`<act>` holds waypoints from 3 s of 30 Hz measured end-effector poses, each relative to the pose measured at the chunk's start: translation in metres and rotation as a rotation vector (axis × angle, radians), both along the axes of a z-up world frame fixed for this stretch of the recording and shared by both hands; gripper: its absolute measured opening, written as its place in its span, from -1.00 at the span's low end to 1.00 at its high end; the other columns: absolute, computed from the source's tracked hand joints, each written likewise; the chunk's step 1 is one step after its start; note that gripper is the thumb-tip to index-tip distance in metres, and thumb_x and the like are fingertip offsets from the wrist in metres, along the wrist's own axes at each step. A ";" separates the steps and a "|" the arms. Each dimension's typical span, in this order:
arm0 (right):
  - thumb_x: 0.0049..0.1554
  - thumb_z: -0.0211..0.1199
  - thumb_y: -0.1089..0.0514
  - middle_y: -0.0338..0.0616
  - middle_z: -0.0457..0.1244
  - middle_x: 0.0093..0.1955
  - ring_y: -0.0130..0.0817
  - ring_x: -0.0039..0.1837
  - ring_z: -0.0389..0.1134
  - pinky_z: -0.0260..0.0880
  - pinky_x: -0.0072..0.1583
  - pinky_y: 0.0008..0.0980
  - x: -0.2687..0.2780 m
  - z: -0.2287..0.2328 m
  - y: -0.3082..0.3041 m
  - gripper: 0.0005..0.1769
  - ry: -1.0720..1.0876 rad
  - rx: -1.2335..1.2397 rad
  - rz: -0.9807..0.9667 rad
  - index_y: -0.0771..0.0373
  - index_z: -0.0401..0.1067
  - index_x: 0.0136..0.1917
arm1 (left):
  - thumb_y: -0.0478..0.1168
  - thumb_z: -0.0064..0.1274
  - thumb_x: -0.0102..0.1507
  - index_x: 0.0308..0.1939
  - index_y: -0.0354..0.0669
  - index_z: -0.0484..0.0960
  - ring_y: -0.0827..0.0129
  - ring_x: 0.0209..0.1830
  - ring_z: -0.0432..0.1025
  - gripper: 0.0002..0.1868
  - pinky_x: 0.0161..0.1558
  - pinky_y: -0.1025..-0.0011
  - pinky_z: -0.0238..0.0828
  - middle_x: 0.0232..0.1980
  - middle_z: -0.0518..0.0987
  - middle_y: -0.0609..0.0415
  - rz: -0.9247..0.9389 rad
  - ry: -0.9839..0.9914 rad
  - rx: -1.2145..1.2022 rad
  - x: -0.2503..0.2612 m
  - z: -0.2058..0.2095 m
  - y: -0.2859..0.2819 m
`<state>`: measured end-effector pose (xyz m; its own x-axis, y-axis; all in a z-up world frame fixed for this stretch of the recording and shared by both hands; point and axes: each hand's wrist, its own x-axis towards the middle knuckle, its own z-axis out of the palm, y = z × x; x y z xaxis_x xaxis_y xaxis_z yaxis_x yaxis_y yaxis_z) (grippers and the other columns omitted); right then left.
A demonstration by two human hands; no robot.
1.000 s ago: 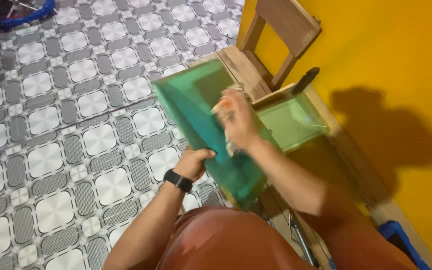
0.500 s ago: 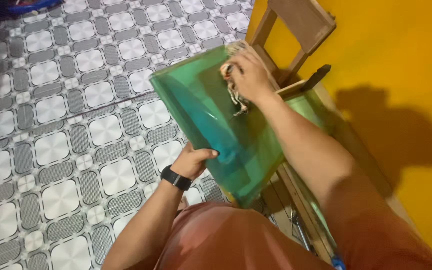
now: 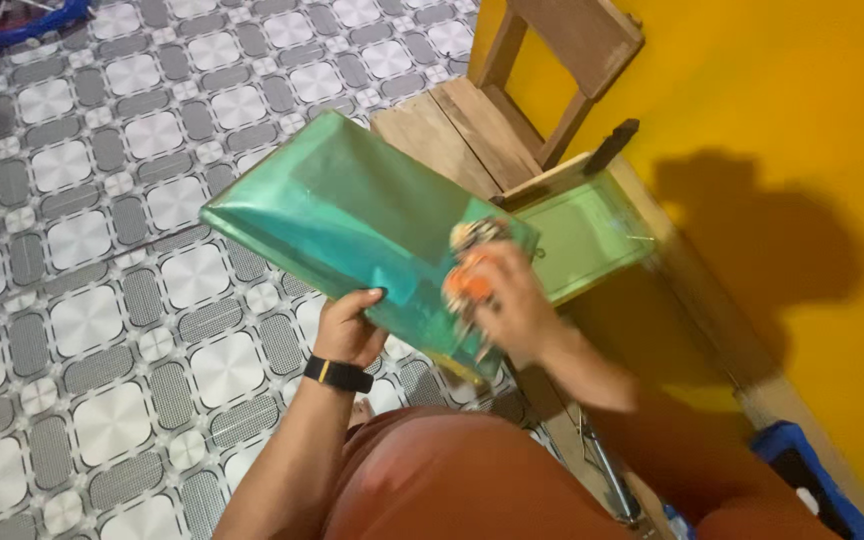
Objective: The person wipes the surfaces of several plastic-wrapped items using a patterned cloth. They handle a blue plastic bag, a black plastic bag, and two green-wrapped packages, wiping each one and placing them on a wooden shelf. The person also wipes an orange plastic chair before placing it under the shelf.
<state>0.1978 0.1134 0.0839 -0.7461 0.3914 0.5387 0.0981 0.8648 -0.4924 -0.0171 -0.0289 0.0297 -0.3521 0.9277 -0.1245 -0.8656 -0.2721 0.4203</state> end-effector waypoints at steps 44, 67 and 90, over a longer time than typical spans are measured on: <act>0.21 0.16 0.33 -0.05 0.35 0.02 -0.20 -0.02 0.48 0.56 0.00 -0.10 -0.012 -0.035 0.099 -0.75 0.911 -1.235 -0.506 0.14 0.29 0.13 | -0.49 0.07 0.25 0.21 -0.49 0.45 -0.13 0.08 0.53 -0.57 0.19 -0.09 0.48 0.06 0.60 -0.28 -0.097 0.062 0.152 -0.027 -0.020 -0.005; 0.31 0.12 0.10 0.05 0.17 0.53 -0.01 0.53 0.21 0.18 0.53 -0.07 -0.117 0.080 0.058 -0.60 -0.001 -0.114 -0.128 0.13 0.36 0.40 | -0.54 0.08 0.13 0.26 -0.36 0.49 0.12 0.06 0.56 -0.43 0.14 0.16 0.53 0.09 0.63 -0.12 -0.388 0.217 0.026 0.022 -0.002 0.020; 0.31 -0.07 0.27 -0.10 0.39 0.22 -0.41 0.13 0.43 0.39 0.11 -0.44 0.034 -0.058 0.098 -0.56 -0.186 -0.838 -0.191 0.12 0.35 0.42 | -0.51 0.07 0.09 0.23 -0.39 0.47 0.09 0.09 0.53 -0.43 0.16 0.12 0.48 0.08 0.61 -0.13 -0.233 0.220 -0.016 0.014 0.019 -0.010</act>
